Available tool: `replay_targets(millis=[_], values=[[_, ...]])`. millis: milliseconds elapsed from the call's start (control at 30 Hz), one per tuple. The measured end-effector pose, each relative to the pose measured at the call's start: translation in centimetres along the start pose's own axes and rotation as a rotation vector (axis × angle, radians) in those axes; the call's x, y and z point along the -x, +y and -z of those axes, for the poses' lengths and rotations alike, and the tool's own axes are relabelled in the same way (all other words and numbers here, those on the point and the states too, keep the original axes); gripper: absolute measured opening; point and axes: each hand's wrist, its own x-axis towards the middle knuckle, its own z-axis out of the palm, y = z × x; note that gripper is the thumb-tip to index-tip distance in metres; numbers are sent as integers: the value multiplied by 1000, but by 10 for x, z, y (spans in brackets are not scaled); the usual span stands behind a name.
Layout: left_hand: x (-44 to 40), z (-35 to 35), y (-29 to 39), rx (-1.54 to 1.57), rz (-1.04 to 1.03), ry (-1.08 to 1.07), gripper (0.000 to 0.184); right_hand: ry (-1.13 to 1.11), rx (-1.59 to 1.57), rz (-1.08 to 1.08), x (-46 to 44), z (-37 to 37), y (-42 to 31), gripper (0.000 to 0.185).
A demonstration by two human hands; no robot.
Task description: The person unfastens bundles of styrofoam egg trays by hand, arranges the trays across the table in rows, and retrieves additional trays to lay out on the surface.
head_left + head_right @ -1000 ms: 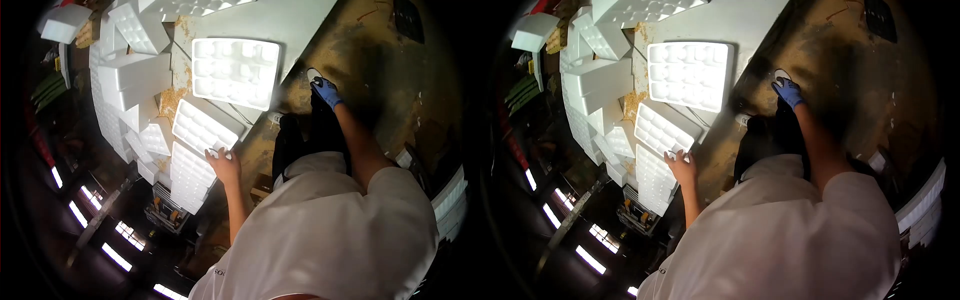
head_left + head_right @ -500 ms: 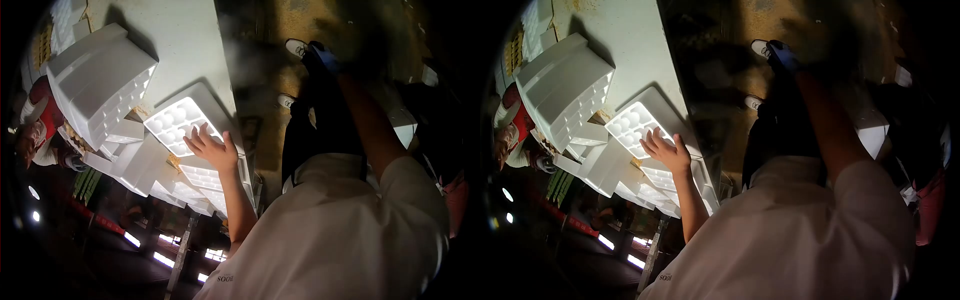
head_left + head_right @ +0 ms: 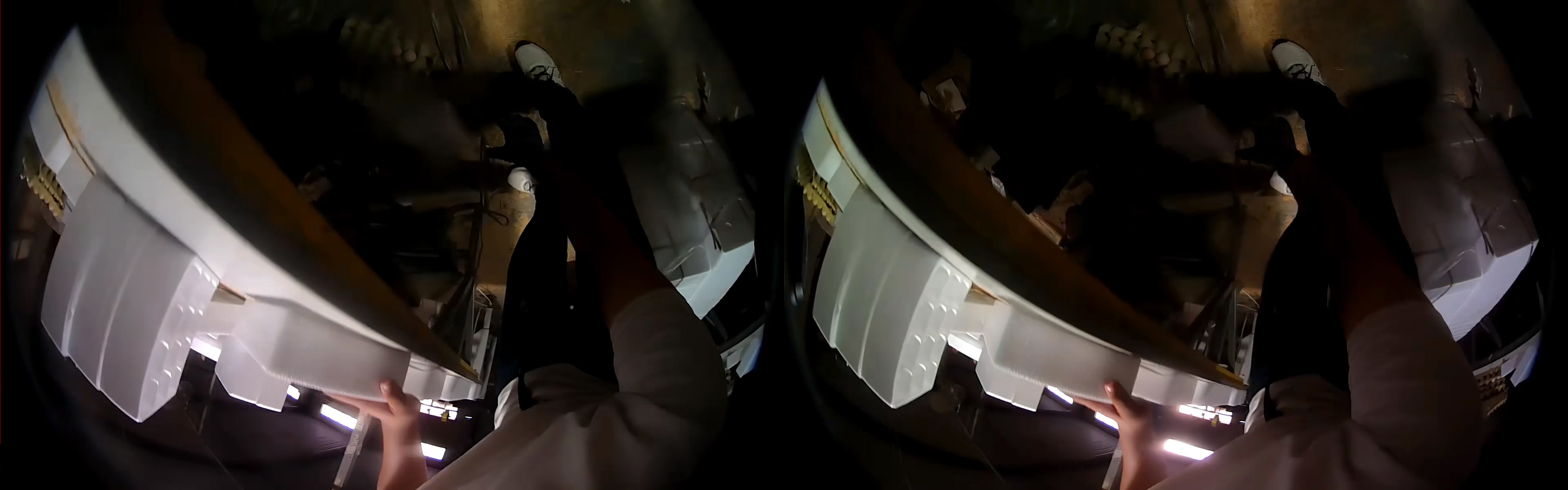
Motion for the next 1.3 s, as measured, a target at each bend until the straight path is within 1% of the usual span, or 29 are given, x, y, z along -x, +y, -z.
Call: replay_targets(millis=[67, 100, 133, 200, 267, 300, 367, 400, 433, 533, 567, 600, 633, 667, 700, 733, 767, 833, 867, 933, 967, 1000, 1033, 1100, 1133, 1167, 1200, 1300], values=[[3, -10, -14, -74, 85, -16, 83, 123, 0, 31, -23, -36, -21, 96], [-5, -20, -7, -113, 90, -26, 81, 26, -12, -20, -42, -42, -32, 103], [-13, -25, 0, -146, 95, -35, 79, 40, -2, -120, -61, -52, -42, 111], [-30, -37, 13, -197, 82, -49, 76, -102, 7, -93, -94, -54, -58, 118], [-40, -44, 22, -247, 63, -61, 73, -15, 39, 46, -116, -93, -58, 118], [-41, -46, 23, -256, 51, -74, 72, 15, 71, 94, -113, -108, -53, 118], [-41, -46, 28, -265, 33, -93, 69, -201, -27, -19, -106, -122, -57, 114], [-36, -39, 28, -253, 28, -92, 67, -308, -52, -52, -92, -110, -70, 113], [-35, -34, 28, -243, 0, -100, 66, -387, -116, -91, -79, -86, -75, 105], [-26, -15, 30, -191, -105, -105, 61, -142, -379, -211, -20, -11, -97, 92], [-22, -5, 34, -163, -134, -93, 60, -73, -499, -176, -4, 17, -97, 89], [-22, -2, 35, -140, -173, -87, 59, 149, -592, -186, 15, 27, -97, 81], [-21, -4, 36, -117, -222, -74, 57, 123, -758, -299, 28, 68, -101, 74], [-19, -8, 32, -107, -269, -47, 56, 238, -849, -272, 21, 48, -64, 65], [-20, -8, 27, -107, -314, -11, 54, 436, -1094, -90, 33, 108, -80, 56], [-21, -11, 24, -147, -361, 86, 59, 548, -1168, -178, 35, 139, -74, 48], [-24, -13, 27, -189, -372, 84, 59, 542, -788, -171, 22, 155, -67, 44], [-24, 2, 34, -239, -376, 120, 59, 536, -1345, -481, 69, 238, -73, 54], [-20, 12, 39, -232, -355, 113, 58, 677, -1525, -406, 68, 273, -54, 57], [-21, 17, 35, -191, -353, 119, 55, 712, -1341, -59, 119, 374, -93, 65], [-19, 29, 36, -177, -376, 77, 55, 787, -1015, 136, 142, 411, -116, 70], [-12, 28, 38, -168, -391, 40, 55, 756, -828, 251, 166, 438, -126, 73], [-7, 22, 33, -150, -418, 91, 54, 731, -642, 374, 192, 467, -146, 76], [9, 26, 32, -178, -359, 115, 52, 676, -310, 736, 207, 516, -188, 84], [23, 24, 28, -196, -328, 108, 52, 583, -193, 788, 209, 532, -202, 83], [32, 20, 25, -138, -282, 180, 54, 490, -83, 845, 211, 548, -217, 82], [37, 15, 20, -114, -254, 206, 56, 528, 102, 948, 213, 548, -234, 82], [55, 1, 14, -72, -144, 253, 61, 114, 182, 1182, 194, 553, -285, 70]])
